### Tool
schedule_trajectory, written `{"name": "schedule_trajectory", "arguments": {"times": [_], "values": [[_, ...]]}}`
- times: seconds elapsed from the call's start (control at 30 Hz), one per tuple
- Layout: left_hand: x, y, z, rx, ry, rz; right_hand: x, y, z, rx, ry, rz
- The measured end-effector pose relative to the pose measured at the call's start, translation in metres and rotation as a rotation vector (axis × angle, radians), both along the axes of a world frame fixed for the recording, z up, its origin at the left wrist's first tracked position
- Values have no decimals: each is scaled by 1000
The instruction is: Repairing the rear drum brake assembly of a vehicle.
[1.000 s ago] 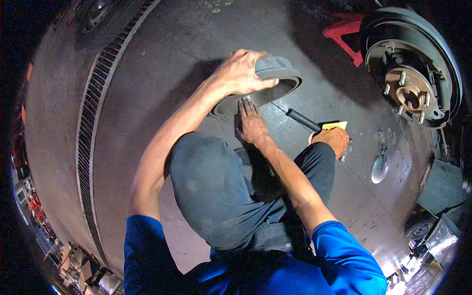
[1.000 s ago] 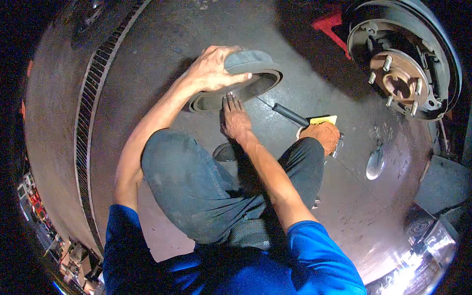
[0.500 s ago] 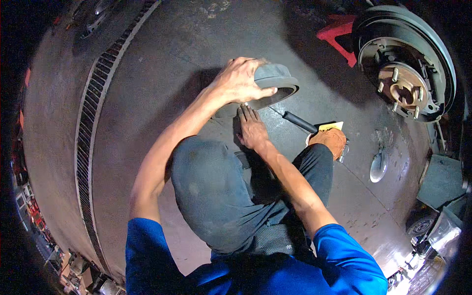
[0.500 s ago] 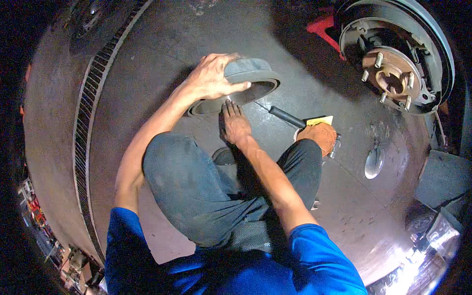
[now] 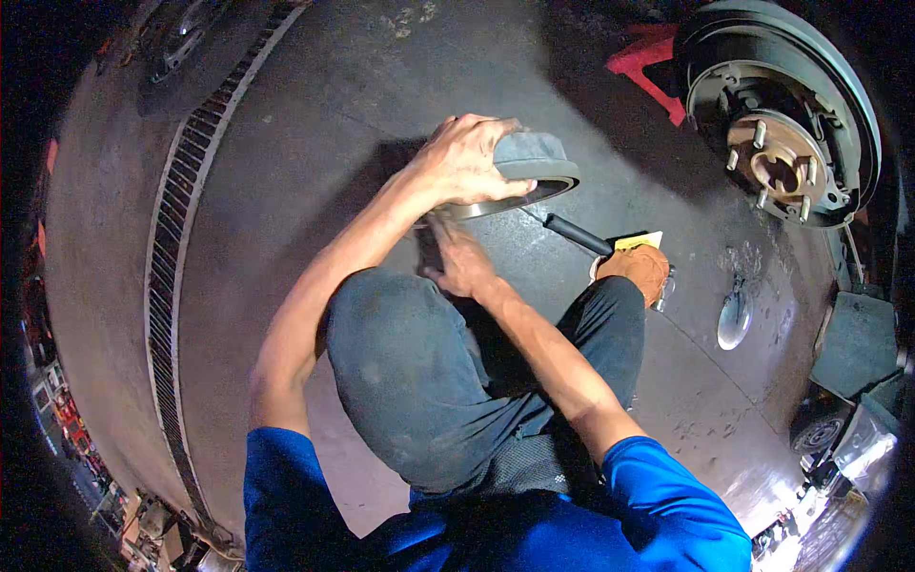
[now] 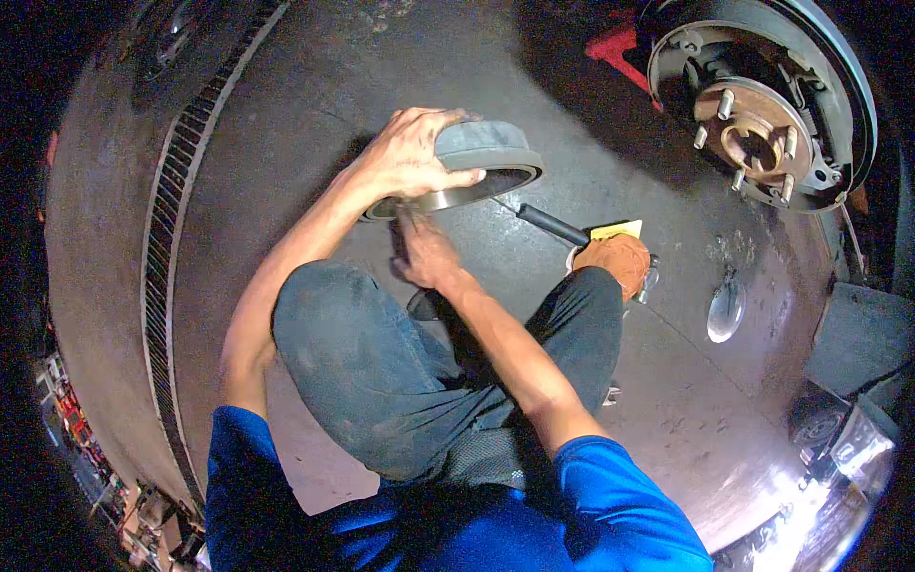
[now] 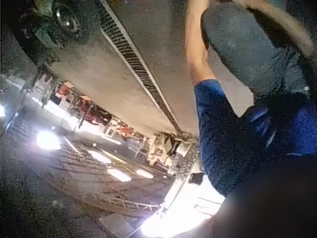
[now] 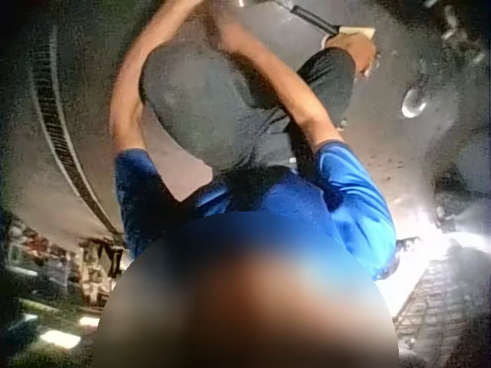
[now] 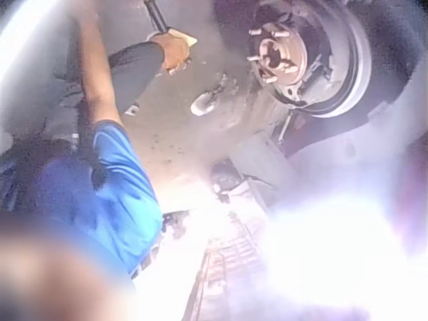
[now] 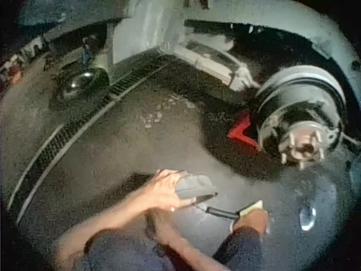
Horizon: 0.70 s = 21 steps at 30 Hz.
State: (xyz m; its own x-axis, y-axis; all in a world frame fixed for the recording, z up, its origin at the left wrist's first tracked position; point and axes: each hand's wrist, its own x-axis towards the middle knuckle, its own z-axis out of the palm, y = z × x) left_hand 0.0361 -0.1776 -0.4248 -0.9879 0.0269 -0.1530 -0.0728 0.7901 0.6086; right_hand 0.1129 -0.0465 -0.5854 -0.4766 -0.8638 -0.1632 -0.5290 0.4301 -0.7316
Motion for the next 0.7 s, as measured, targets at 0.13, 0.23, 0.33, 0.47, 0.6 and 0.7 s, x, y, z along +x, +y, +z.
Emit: {"name": "schedule_trajectory", "arguments": {"times": [0.13,0.23,0.33,0.47,0.6,0.7], "values": [[9,-7,12,5,-30,21,-22,23,-12,616,405,114],[-1,5,-6,60,-33,7,-31,47,-28,666,406,-31],[5,-6,4,-9,-11,22,-16,17,-26,570,468,-89],[6,-4,8,-16,0,3,3,-8,-16,91,14,-35],[3,-2,-2,-33,27,6,-16,1,-20,387,223,65],[-6,-5,-2,55,-10,-47,-51,42,-26,728,572,89]]}}
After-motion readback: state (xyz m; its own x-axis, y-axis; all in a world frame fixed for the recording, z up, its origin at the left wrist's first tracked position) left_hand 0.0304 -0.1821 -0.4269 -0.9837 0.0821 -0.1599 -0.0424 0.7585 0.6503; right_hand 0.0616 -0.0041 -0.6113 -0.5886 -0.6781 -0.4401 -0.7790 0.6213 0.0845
